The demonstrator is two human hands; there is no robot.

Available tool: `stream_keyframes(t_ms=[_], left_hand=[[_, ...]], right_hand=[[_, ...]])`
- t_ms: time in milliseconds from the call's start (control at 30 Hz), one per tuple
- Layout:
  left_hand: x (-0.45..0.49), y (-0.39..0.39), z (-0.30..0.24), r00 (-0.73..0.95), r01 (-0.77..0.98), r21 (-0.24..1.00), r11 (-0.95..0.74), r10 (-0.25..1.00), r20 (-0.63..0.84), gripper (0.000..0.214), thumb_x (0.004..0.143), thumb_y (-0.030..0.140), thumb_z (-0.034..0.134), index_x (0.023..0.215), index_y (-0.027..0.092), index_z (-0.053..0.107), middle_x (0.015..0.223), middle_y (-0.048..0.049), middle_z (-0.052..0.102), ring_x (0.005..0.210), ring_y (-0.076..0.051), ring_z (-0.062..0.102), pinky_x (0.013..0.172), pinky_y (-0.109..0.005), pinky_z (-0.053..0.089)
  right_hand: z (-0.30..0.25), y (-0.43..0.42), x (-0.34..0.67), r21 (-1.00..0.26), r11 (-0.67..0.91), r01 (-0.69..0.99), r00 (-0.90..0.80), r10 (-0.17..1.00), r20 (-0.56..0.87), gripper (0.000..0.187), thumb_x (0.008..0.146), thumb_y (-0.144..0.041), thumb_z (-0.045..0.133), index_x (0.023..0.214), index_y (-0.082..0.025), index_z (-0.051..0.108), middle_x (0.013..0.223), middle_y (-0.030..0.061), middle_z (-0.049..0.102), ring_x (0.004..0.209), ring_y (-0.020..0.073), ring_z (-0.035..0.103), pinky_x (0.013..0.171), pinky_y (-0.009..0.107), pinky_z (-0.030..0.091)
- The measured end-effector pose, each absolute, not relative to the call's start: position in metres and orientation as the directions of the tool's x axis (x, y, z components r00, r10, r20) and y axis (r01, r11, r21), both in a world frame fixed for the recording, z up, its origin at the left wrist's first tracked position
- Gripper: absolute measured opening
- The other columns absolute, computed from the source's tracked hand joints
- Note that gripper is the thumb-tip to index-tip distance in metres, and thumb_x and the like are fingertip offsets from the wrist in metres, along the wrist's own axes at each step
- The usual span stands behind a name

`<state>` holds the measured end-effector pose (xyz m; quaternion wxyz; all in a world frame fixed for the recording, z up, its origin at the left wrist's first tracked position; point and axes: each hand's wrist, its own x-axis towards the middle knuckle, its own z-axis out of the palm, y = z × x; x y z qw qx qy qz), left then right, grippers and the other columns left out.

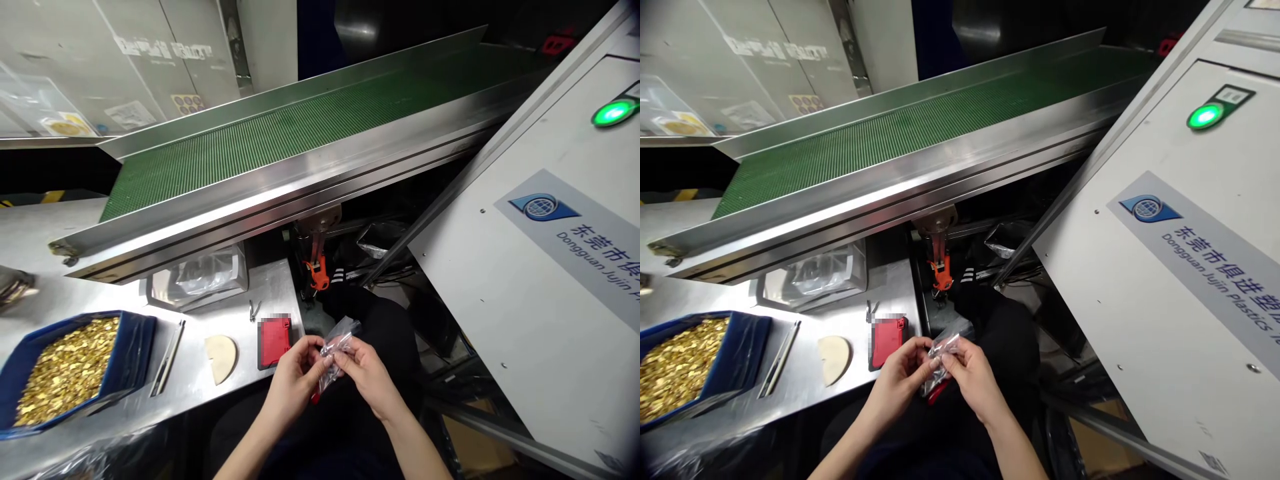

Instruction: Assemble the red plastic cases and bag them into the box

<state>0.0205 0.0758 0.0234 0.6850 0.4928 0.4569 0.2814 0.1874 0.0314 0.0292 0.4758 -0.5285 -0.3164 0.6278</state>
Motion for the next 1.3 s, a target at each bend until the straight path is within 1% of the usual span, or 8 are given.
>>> stream_keyframes(t_ms=[200,467,567,700,933,1100,1200,1300], left_hand=[[0.024,0.069,0.021,0.329,0.058,0.953,0.297,0.896,-0.299,0.037,0.085,0.04,0.077,0.114,0.023,0.062,0.078,0.0025,0.06,0.07,-0.015,0.058,0.064,-0.026,0.049],[0.018,0.069,0.021,0.205,0.171,0.977,0.125,0.966,-0.159,0.023,0.092,0.036,0.068,0.111,0.025,0.06,0.089,-0.0013,0.062,0.075,-0.018,0.059,0.069,-0.03,0.05],[0.017,0.068,0.026,0.393,0.209,0.978,0.015,0.914,-0.098,0.012,0.091,0.031,0.07,0.1,0.024,0.066,0.092,-0.0037,0.065,0.078,-0.019,0.06,0.071,-0.031,0.049],[0.02,0.066,0.029,0.585,0.148,0.976,0.158,0.782,-0.215,0.017,0.086,0.033,0.076,0.091,0.022,0.065,0.087,-0.0035,0.069,0.079,-0.02,0.065,0.069,-0.029,0.051],[0.003,0.079,0.03,0.333,0.408,0.913,-0.013,0.933,-0.135,0.018,0.08,0.007,0.055,0.079,0.024,0.048,0.074,0.0029,0.052,0.069,-0.017,0.051,0.064,-0.028,0.041],[0.012,0.077,0.028,0.441,0.293,0.956,0.002,0.887,-0.137,0.058,0.08,0.014,0.065,0.135,0.027,0.048,0.114,-0.0051,0.064,0.099,-0.022,0.063,0.087,-0.034,0.051],[0.015,0.08,0.026,0.44,0.271,0.96,0.077,0.877,-0.194,0.045,0.079,0.014,0.062,0.123,0.025,0.057,0.084,0.002,0.065,0.072,-0.018,0.063,0.067,-0.028,0.049],[0.003,0.09,0.027,0.228,0.313,0.945,0.094,0.959,-0.171,0.023,0.083,0.013,0.053,0.102,0.024,0.06,0.07,0.0051,0.053,0.063,-0.016,0.052,0.061,-0.027,0.04]], right_hand=[[0.029,0.023,0.181,-0.853,-0.39,-0.347,-0.083,0.918,-0.387,0.044,0.085,-0.048,0.082,0.115,-0.02,0.067,0.107,0.0071,0.075,0.098,0.0216,0.07,0.09,0.034,0.053],[0.019,0.022,0.183,-0.843,-0.453,-0.29,0.096,0.862,-0.497,0.041,0.081,-0.053,0.082,0.092,-0.014,0.072,0.082,0.005,0.074,0.071,0.015,0.065,0.074,0.029,0.053],[0.023,0.023,0.184,-0.876,-0.411,-0.253,0.082,0.893,-0.443,0.04,0.085,-0.055,0.077,0.083,-0.016,0.068,0.074,0.0025,0.07,0.067,0.0157,0.064,0.068,0.027,0.051],[0.027,0.022,0.188,-0.939,-0.343,-0.008,0.058,0.938,-0.343,0.045,0.093,-0.057,0.067,0.071,-0.017,0.064,0.065,0.0017,0.065,0.063,0.0166,0.061,0.06,0.026,0.044],[0.036,0.023,0.199,-0.767,-0.34,0.545,0.267,0.937,-0.225,0.043,0.093,-0.041,0.065,0.059,-0.021,0.048,0.063,-0.0024,0.052,0.058,0.0134,0.047,0.059,0.027,0.034],[0.059,0.026,0.18,-0.867,-0.232,0.442,0.082,0.972,-0.218,0.041,0.09,-0.029,0.063,0.06,-0.022,0.037,0.065,-0.0036,0.047,0.062,0.0122,0.045,0.06,0.026,0.032],[0.065,0.025,0.174,-0.879,-0.272,0.391,0.001,0.955,-0.296,0.046,0.085,-0.031,0.069,0.061,-0.022,0.03,0.062,-0.0054,0.041,0.06,0.0112,0.04,0.056,0.025,0.03],[0.06,0.022,0.175,-0.693,-0.328,0.642,0.17,0.942,-0.289,0.043,0.088,-0.027,0.064,0.062,-0.022,0.029,0.056,-0.0062,0.034,0.052,0.011,0.032,0.053,0.027,0.022]])
